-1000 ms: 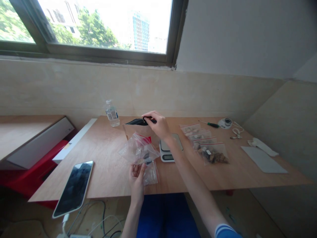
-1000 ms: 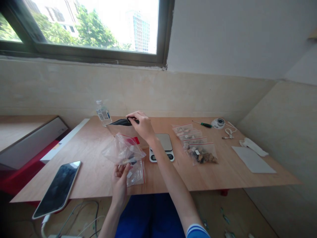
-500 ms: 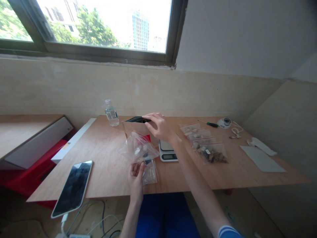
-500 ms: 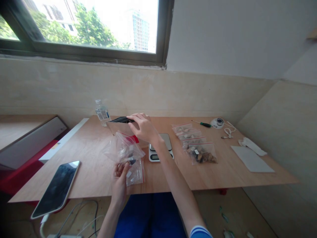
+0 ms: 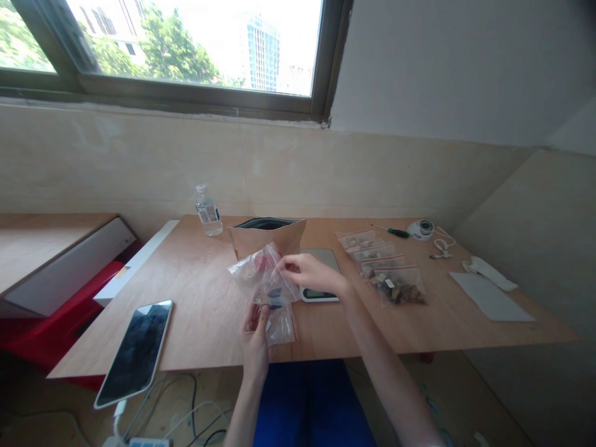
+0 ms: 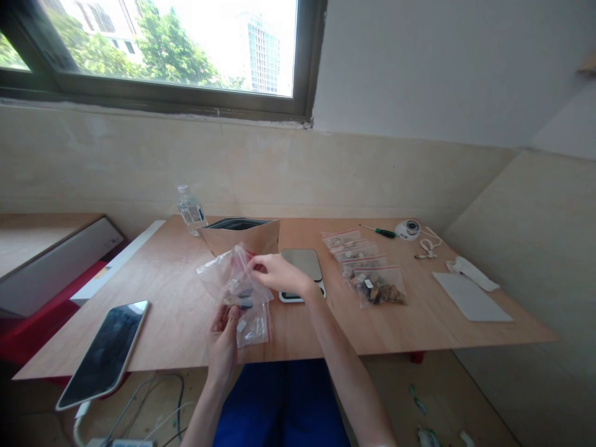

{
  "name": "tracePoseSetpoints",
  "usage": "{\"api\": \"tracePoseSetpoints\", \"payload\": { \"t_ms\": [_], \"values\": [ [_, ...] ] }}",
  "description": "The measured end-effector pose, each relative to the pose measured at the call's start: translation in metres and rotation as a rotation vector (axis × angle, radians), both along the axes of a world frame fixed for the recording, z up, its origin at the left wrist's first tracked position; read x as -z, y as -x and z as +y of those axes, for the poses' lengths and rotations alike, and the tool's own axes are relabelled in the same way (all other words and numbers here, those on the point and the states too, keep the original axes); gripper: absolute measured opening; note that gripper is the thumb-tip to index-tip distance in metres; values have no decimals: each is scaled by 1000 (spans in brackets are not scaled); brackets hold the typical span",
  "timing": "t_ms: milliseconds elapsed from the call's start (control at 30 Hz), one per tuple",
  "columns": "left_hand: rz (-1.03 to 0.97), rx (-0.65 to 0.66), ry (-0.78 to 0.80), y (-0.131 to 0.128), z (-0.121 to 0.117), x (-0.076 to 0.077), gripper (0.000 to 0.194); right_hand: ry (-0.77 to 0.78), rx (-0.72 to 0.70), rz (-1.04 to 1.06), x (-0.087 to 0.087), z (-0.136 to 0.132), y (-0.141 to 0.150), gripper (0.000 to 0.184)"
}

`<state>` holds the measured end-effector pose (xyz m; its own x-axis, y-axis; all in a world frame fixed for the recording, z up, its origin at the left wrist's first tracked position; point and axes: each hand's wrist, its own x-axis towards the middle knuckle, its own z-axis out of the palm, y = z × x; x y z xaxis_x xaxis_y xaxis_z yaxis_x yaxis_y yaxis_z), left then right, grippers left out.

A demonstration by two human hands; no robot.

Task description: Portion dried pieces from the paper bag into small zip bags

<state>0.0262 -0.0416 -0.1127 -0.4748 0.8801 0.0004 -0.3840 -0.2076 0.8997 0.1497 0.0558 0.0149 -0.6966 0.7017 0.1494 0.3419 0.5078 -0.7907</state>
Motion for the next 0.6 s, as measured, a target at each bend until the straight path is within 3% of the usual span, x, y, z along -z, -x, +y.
{"api": "tracePoseSetpoints", "payload": {
  "t_ms": [200, 400, 600],
  "values": [
    [52, -43, 34, 1, -2, 0, 46, 125, -83, -88, 23, -7, 5, 22],
    [228, -113, 133, 9, -4, 2, 39, 206, -55, 57, 43, -12, 13, 27],
    [306, -151, 140, 10, -5, -2, 39, 329, -43, 230, 51, -17, 16, 27]
  ]
}}
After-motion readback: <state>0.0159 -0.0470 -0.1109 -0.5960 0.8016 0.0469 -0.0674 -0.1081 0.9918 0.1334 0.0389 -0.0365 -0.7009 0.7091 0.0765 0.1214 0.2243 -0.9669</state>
